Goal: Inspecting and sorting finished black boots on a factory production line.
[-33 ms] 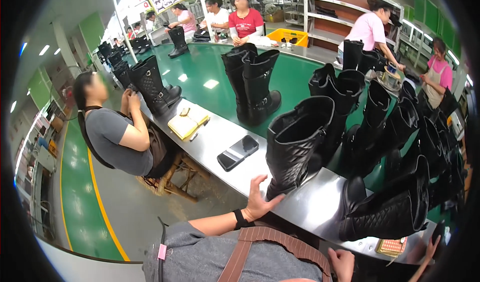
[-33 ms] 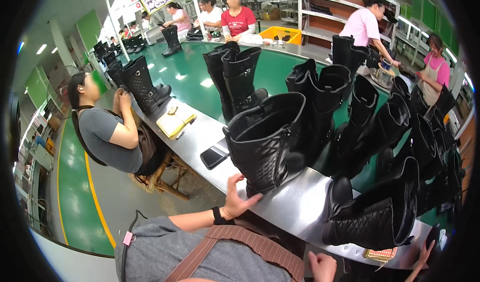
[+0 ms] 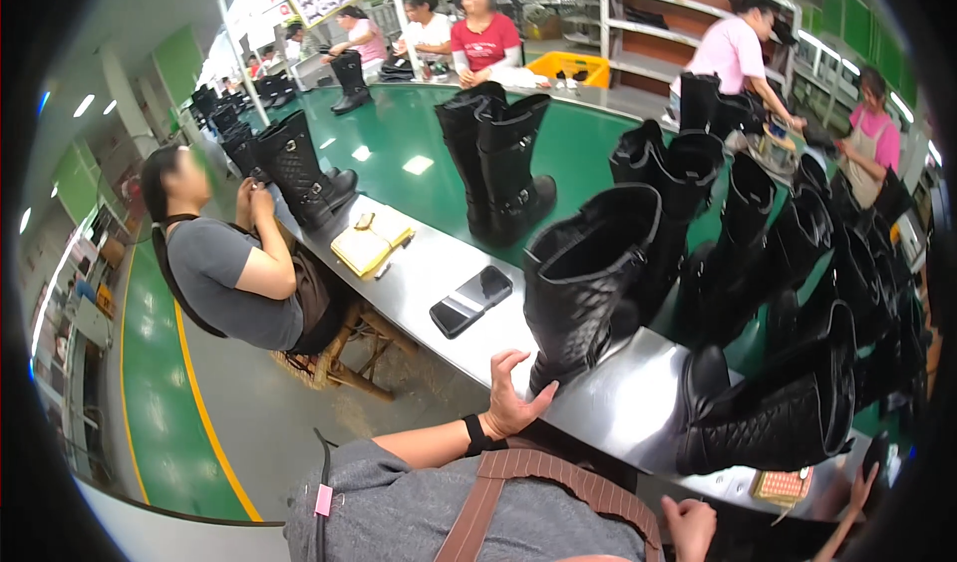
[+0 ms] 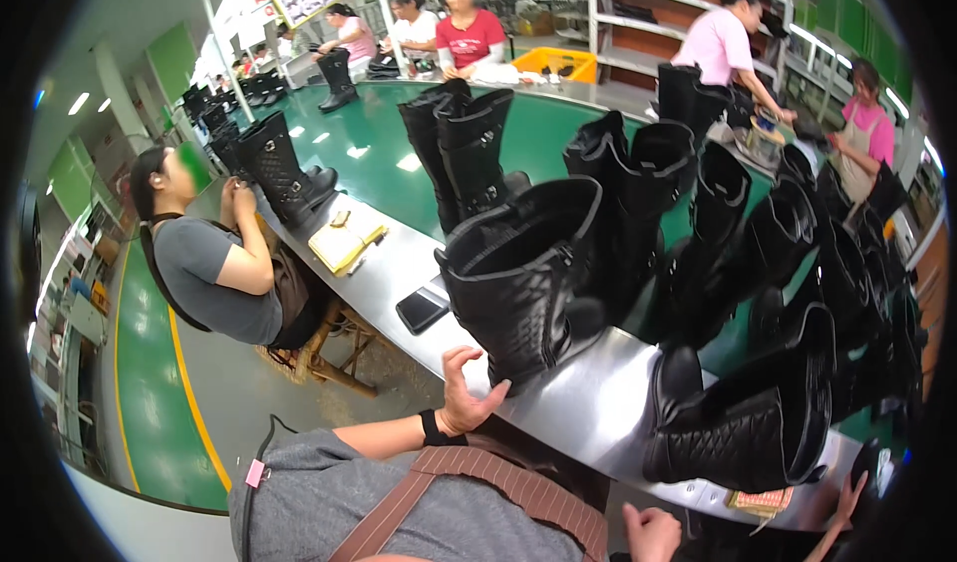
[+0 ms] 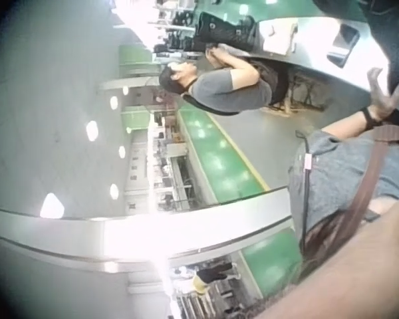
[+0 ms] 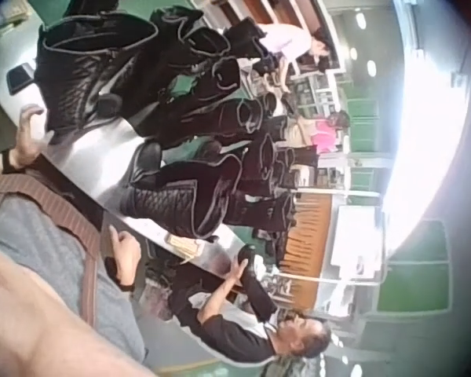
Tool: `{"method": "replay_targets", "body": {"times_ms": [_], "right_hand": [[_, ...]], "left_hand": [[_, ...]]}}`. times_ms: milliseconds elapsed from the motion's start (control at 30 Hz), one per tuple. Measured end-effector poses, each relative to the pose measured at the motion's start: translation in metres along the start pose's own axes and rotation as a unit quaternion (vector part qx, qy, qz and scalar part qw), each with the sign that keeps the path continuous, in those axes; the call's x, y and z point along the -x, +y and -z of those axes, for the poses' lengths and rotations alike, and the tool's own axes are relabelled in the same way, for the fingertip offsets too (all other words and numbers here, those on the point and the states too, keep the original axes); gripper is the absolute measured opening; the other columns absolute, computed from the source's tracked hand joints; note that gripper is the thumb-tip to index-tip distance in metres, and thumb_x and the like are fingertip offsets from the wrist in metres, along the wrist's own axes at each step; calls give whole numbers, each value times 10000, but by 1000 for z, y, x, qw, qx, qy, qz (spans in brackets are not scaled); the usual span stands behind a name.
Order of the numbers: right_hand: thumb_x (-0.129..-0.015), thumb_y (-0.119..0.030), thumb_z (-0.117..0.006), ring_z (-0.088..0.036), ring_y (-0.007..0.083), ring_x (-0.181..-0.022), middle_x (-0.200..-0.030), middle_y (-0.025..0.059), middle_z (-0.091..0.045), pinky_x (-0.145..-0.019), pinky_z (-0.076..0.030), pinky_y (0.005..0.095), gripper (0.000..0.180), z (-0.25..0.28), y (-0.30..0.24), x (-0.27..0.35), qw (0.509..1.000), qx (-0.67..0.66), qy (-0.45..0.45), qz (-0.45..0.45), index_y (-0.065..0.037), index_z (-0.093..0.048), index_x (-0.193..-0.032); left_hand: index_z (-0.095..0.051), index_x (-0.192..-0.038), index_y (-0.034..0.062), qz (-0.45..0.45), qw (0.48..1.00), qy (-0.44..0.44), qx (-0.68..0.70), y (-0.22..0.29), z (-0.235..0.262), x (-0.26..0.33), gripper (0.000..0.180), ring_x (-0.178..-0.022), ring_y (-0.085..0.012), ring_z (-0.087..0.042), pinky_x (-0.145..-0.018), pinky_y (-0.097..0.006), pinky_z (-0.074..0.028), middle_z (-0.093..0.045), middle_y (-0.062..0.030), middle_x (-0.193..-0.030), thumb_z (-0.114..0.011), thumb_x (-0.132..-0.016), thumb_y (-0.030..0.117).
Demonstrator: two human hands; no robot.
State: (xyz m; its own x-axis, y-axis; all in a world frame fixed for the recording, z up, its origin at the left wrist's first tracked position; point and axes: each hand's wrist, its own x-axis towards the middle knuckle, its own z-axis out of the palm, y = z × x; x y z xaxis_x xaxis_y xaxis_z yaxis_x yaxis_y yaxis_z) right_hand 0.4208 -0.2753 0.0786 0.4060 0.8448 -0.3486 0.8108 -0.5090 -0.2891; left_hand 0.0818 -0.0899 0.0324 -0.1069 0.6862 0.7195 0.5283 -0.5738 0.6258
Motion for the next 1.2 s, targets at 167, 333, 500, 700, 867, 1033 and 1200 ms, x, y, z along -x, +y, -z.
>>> {"method": "replay_targets", "body": {"times_ms": [167,333,500,700,867,1033,1200], "right_hand": [[-691,-256,-860,-592,247,-1029,-1172,178,-608,-893,-471,353,714,2,-24,-35,903,-361,213,96,46,-504,-1232],[-714,-194,-858,-654,207,-1000,-1115,144,-679,-890,-496,314,645,-34,-46,-92,854,-446,255,77,18,-527,-1225],[-720,-175,-847,-688,218,-953,-1046,138,-708,-859,-517,326,602,-35,-34,-86,861,-427,264,81,18,-541,-1201],[-739,-101,-837,-661,133,-895,-1003,88,-705,-806,-526,282,459,-30,-30,-81,858,-437,254,95,19,-612,-1120],[-739,-76,-820,-650,116,-881,-979,74,-702,-786,-524,279,428,-31,-40,-81,840,-445,281,128,19,-612,-1101],[-727,-92,-812,-657,139,-881,-966,60,-712,-813,-518,295,461,-29,-41,-67,876,-365,290,122,8,-617,-1133],[-720,-131,-824,-655,180,-989,-1062,110,-699,-891,-500,323,492,-33,-50,-65,846,-482,194,123,18,-625,-1145]], "left_hand": [[-549,-960,26,-264,942,-147,147,39,-31,-55,220,-755,-293,-548,-709,-420,-465,-568,-118,-849,-626,-762,-33],[-617,-1045,4,67,860,-434,258,69,-134,-47,246,-764,-195,-619,-706,-311,-505,-639,-89,-851,-697,-846,124],[-581,-1104,6,239,727,-589,261,73,-191,-13,282,-742,-98,-615,-579,-235,-482,-656,-38,-867,-694,-907,172],[-632,-899,45,246,580,-733,257,67,-205,-34,229,-624,-62,-592,-519,-197,-428,-665,-24,-754,-649,-949,267],[-646,-876,55,343,476,-713,384,59,-200,-41,222,-578,-49,-548,-524,-183,-408,-666,-25,-741,-586,-987,238],[-608,-843,14,228,476,-547,650,183,-99,-164,212,-451,-126,-544,-434,-215,-405,-660,-134,-676,-515,-990,135],[-628,-1058,11,164,589,-575,543,196,-86,-168,277,-651,-110,-652,-560,-205,-496,-697,-108,-838,-464,-1037,234]]}}
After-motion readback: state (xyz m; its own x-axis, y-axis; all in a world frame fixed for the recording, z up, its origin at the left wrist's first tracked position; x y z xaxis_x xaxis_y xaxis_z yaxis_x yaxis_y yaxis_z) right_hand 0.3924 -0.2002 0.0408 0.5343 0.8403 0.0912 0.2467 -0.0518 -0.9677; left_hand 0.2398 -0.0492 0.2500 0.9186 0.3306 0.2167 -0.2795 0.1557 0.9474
